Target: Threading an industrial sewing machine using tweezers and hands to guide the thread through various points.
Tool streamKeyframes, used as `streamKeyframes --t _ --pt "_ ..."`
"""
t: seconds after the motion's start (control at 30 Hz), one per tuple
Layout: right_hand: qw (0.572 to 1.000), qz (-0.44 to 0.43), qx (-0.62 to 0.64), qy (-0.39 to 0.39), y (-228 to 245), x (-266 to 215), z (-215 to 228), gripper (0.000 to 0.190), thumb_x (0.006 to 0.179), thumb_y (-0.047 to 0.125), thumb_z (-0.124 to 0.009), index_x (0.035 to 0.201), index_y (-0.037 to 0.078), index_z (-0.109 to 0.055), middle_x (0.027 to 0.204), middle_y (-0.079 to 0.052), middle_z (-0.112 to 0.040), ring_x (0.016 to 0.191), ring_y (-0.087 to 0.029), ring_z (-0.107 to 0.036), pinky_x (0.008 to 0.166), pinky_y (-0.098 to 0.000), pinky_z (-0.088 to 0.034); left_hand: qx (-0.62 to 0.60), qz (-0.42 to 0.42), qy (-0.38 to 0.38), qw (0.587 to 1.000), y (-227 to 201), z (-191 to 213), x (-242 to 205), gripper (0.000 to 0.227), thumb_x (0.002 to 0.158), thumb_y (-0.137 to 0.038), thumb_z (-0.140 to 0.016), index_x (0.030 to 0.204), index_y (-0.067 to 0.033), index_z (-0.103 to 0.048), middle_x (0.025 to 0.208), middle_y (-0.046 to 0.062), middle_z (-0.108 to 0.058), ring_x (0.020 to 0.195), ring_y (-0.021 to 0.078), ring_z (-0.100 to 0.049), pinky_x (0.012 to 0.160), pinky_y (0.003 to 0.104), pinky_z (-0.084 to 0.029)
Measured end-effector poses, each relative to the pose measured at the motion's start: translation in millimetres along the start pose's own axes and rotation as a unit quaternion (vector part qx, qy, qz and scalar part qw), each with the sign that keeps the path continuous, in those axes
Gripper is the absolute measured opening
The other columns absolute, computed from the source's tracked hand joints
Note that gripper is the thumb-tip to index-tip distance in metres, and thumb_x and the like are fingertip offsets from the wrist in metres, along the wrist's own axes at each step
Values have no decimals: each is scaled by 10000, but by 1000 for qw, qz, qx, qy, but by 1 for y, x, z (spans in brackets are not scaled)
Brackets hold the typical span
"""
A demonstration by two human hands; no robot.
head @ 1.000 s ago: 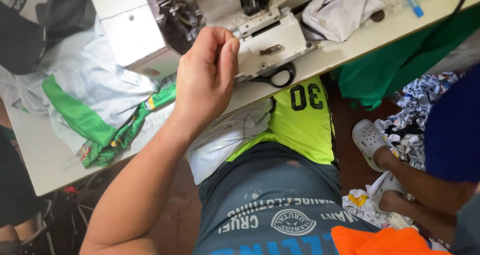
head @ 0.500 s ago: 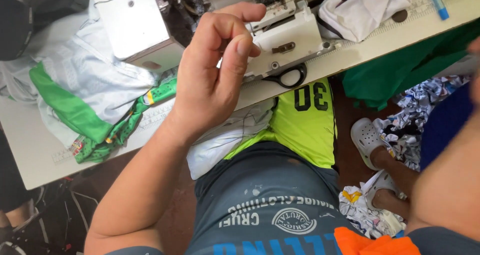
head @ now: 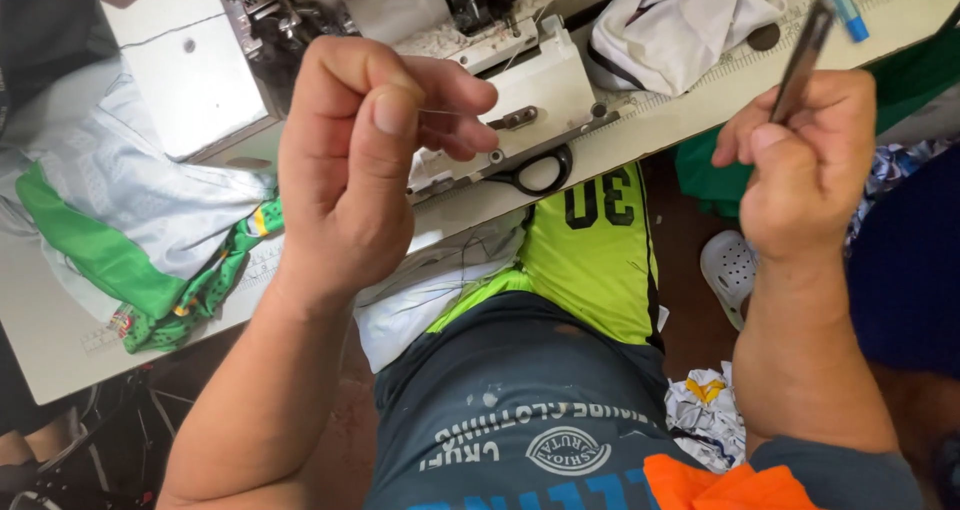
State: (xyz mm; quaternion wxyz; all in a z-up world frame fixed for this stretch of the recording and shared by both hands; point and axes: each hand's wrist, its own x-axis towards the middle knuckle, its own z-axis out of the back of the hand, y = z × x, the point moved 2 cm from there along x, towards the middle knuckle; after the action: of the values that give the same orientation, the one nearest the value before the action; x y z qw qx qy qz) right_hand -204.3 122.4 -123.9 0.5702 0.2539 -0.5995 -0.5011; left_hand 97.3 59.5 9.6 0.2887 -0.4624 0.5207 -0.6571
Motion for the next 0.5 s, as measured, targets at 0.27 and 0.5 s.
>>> streamKeyframes --t 0.27,0.5 --pt "991 99 -86 32 17 5 -21 252 1156 99 -432 1286 -106 -364 791 -225 -561 715 -300 -567 749 -422 -440 -2 -30 -6 1000 -6 -4 -6 233 1143 -331 -440 1116 -111 -369 1358 249 -575 916 282 -703 729 334 -661" --pt "995 61 -82 12 18 -6 -23 120 1031 -85 -465 1145 -123 -456 844 -230 -550 700 -273 -503 672 -382 -429 -55 51 13 997 -8 -6 -2 194 1149 -303 -412 1122 -131 -327 910 194 -616 650 273 -630 575 289 -519"
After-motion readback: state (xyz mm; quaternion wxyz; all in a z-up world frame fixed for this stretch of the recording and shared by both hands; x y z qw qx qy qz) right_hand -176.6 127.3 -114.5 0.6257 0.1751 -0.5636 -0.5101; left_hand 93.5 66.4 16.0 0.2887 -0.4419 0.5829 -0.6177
